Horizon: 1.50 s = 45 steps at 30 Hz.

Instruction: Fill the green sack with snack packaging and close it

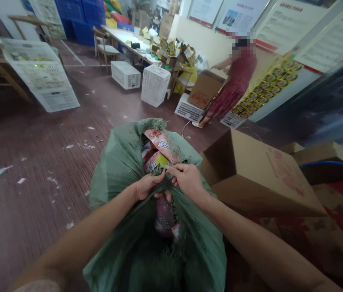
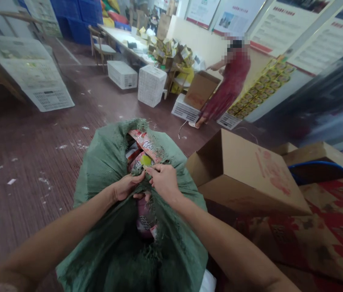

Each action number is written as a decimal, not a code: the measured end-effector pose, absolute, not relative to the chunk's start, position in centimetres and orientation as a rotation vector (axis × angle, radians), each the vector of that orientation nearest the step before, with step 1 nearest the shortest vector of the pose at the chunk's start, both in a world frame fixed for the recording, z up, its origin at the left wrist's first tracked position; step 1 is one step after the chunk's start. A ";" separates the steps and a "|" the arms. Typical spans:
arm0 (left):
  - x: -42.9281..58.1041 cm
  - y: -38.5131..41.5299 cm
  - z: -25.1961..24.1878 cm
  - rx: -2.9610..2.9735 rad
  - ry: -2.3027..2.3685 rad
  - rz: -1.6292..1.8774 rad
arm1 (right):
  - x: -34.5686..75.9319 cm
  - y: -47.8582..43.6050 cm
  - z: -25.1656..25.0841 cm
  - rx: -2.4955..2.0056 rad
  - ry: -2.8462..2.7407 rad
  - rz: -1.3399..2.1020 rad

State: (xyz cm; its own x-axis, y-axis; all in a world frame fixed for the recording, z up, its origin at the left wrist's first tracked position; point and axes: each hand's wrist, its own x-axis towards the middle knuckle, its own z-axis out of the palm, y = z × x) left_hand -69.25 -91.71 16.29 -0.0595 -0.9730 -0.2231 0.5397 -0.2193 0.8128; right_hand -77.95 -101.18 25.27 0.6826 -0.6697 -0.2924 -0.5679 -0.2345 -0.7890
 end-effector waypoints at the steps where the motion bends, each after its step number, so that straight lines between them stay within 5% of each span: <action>1: -69.0 -91.6 16.6 0.861 -0.626 -1.657 | -78.5 -100.4 25.3 -1.933 0.959 -0.185; 7: -68.5 -90.8 17.4 1.049 -0.563 -1.647 | -84.5 -95.7 21.7 -2.478 0.321 -0.727; 13: -68.9 -89.0 19.8 1.781 -1.586 -0.963 | -83.6 -97.9 23.1 -2.448 0.135 -0.757; 15: -69.5 -88.6 20.2 1.991 -1.912 -0.581 | -81.1 -100.4 24.0 -2.395 0.382 -0.594; 20: -70.5 -88.4 18.5 1.928 -2.215 0.272 | -76.4 -105.0 22.7 -2.363 0.393 0.433; 24: -70.5 -88.7 16.8 1.781 -1.953 0.676 | -77.1 -105.3 21.9 -2.043 0.589 0.493; 36: -71.3 -89.1 17.1 1.810 -1.635 0.892 | -79.2 -104.6 20.8 -1.539 0.745 -0.001; 45: -72.6 -88.4 18.6 1.960 -1.639 0.841 | -79.8 -106.7 23.4 -2.147 0.441 0.469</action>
State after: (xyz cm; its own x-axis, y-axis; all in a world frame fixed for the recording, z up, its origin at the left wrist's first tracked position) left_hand -72.63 -88.37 18.57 0.1091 -0.7069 0.6988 -0.9800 -0.1944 -0.0436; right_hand -79.84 -106.71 23.37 0.8662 -0.1417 -0.4792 -0.4695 -0.5591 -0.6833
